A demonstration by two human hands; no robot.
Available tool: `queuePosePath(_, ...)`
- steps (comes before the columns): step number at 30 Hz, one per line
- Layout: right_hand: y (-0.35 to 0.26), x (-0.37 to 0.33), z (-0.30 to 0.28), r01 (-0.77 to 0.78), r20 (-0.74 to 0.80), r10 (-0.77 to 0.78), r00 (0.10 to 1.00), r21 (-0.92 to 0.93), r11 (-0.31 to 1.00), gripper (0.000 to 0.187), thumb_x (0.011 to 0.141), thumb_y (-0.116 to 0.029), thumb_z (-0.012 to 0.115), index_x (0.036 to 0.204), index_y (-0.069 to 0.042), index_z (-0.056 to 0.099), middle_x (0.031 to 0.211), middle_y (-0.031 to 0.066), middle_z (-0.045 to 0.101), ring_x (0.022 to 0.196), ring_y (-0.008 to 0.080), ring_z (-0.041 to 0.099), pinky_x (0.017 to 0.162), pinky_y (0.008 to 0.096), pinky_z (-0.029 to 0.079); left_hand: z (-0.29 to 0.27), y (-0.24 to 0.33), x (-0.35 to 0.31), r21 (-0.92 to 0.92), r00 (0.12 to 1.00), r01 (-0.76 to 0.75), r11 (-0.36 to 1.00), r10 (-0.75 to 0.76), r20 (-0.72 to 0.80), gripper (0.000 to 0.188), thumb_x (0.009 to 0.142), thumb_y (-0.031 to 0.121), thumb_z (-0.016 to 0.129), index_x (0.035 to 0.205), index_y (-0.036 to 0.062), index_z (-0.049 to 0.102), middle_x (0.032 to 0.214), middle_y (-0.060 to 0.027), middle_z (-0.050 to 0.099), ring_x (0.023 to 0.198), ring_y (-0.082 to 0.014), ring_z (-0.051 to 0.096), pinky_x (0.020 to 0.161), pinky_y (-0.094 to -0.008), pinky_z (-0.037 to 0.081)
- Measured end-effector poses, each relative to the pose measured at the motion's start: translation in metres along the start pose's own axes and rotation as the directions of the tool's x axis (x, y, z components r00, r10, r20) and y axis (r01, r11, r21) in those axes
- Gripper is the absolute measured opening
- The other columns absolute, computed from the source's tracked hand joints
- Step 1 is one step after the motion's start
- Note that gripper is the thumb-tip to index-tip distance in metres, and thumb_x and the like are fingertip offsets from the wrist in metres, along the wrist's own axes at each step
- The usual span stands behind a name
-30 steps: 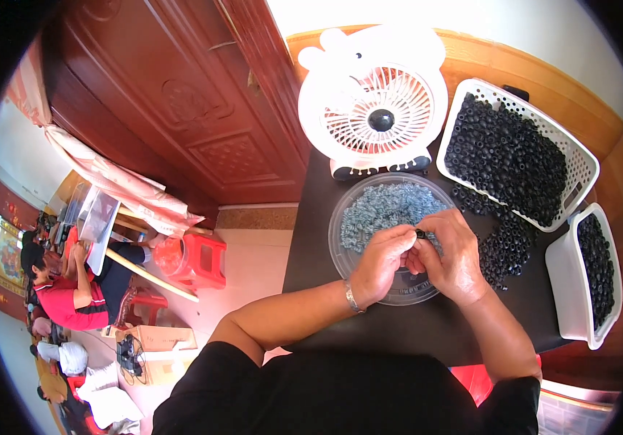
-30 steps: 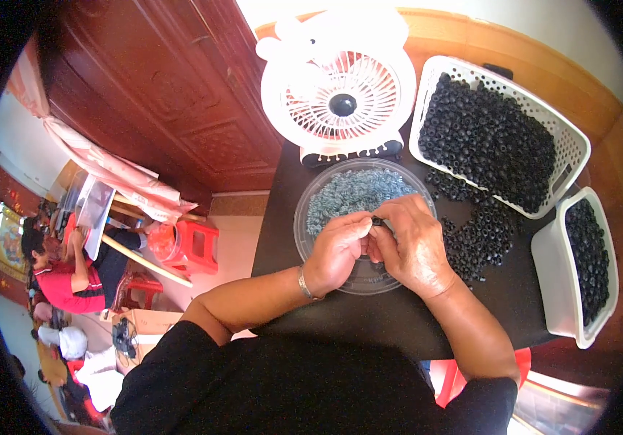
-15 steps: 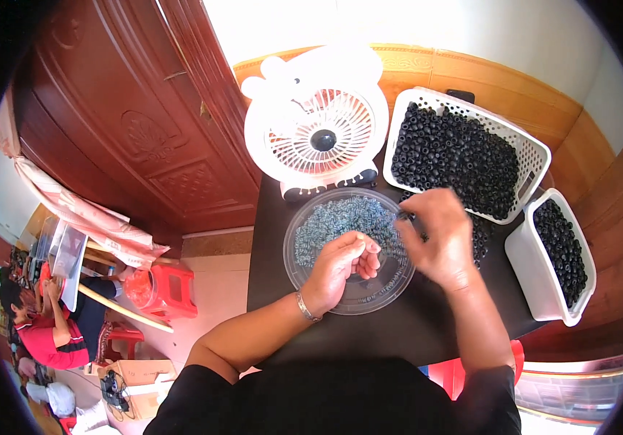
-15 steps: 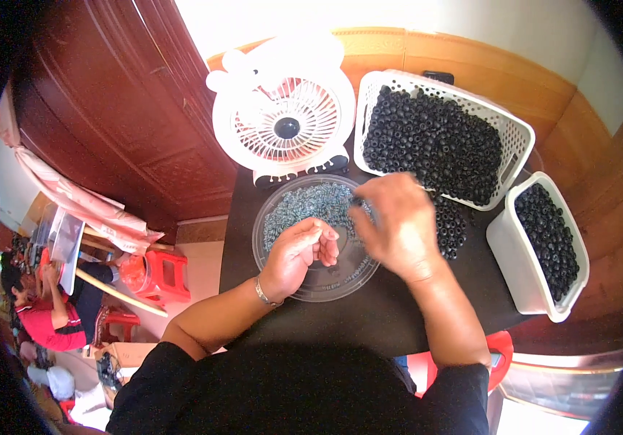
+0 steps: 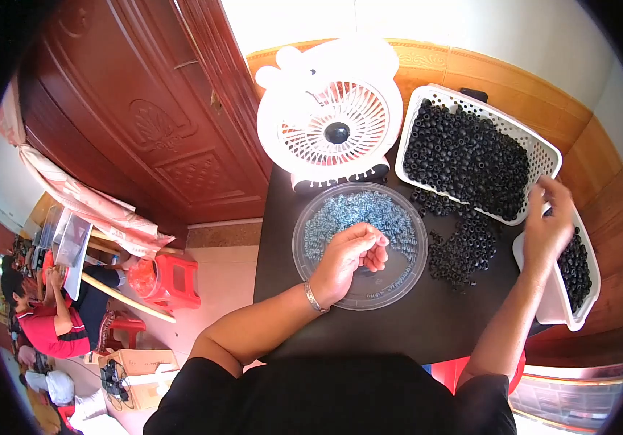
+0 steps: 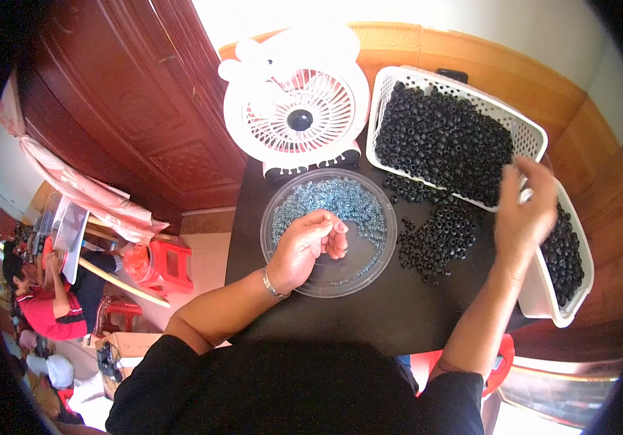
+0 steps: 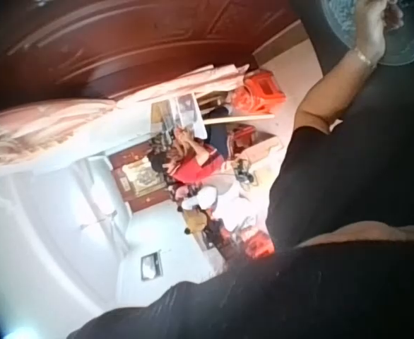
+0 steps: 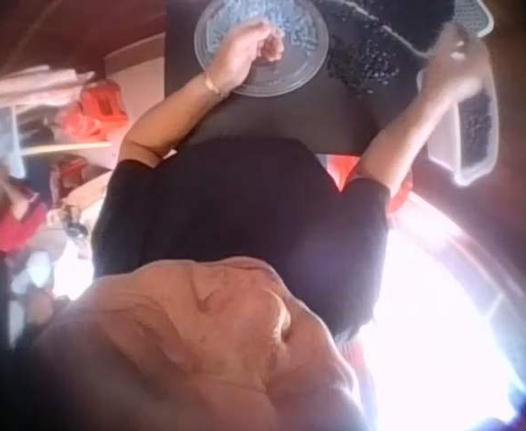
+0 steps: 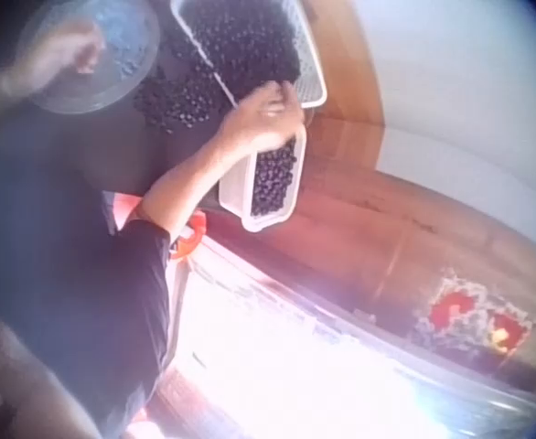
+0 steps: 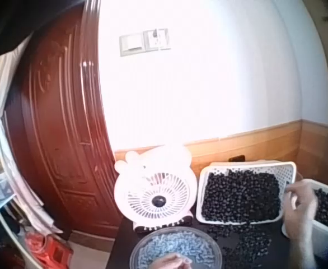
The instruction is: The person sorts small black rubber parts by hand, placing them into a bowl.
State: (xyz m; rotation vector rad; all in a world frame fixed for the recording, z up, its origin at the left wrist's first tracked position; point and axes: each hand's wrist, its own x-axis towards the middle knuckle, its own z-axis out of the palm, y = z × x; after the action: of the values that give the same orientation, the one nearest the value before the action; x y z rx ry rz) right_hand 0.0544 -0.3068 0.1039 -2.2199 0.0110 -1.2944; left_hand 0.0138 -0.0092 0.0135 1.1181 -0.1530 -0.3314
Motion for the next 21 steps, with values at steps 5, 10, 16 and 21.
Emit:
queuePosePath(5, -0.011, -0.030, 0.048, 0.171, 0.396, -0.199, 0.897, 0.107, 0.980, 0.009, 0.076, -0.004, 0.063, 0.085, -0.002, 0.064, 0.085, 0.0127, 0.062, 0.086, 0.0319, 0.058, 0.077, 0.0396, 0.046, -0.001, 0.001, 0.001, -0.003, 1.000, 0.011, 1.000, -0.011, -0.017, 0.021, 0.095, 0.024, 0.047, 0.093, 0.0048, 0.056, 0.081, -0.0066, 0.061, 0.071, -0.0143, 0.058, 0.067, -0.0262, 0.044)
queuePosePath(10, 0.007, -0.054, 0.083, 0.281, 0.563, -0.304, 0.769, 0.131, 0.951, 0.012, 0.074, -0.005, 0.065, 0.085, -0.004, 0.065, 0.087, 0.0111, 0.061, 0.088, 0.0313, 0.057, 0.079, 0.0407, 0.047, -0.001, 0.001, 0.002, 0.005, 1.000, 0.020, 1.000, -0.020, -0.006, 0.021, 0.094, 0.024, 0.047, 0.092, 0.0050, 0.056, 0.081, -0.0062, 0.061, 0.071, -0.0143, 0.058, 0.067, -0.0261, 0.044)
queuePosePath(16, 0.009, -0.065, 0.095, 0.295, 0.680, -0.253, 0.688, 0.057, 0.954, 0.013, 0.072, -0.010, 0.067, 0.083, -0.004, 0.065, 0.087, 0.0119, 0.061, 0.089, 0.0313, 0.058, 0.079, 0.0401, 0.048, -0.004, 0.000, 0.003, -0.005, 1.000, 0.022, 1.000, -0.022, -0.004, 0.021, 0.094, 0.023, 0.047, 0.092, 0.0047, 0.057, 0.080, -0.0059, 0.061, 0.072, -0.0142, 0.058, 0.067, -0.0261, 0.045)
queuePosePath(21, 0.011, -0.066, 0.097, 0.291, 0.707, -0.220, 0.672, 0.022, 0.957, 0.014, 0.071, -0.010, 0.069, 0.082, -0.004, 0.064, 0.086, 0.0122, 0.061, 0.088, 0.0313, 0.058, 0.078, 0.0403, 0.049, -0.002, 0.003, 0.002, -0.004, 1.000, 0.018, 1.000, -0.018, 0.003, 0.021, 0.094, 0.023, 0.047, 0.093, 0.0047, 0.058, 0.080, -0.0057, 0.061, 0.072, -0.0143, 0.059, 0.067, -0.0264, 0.045)
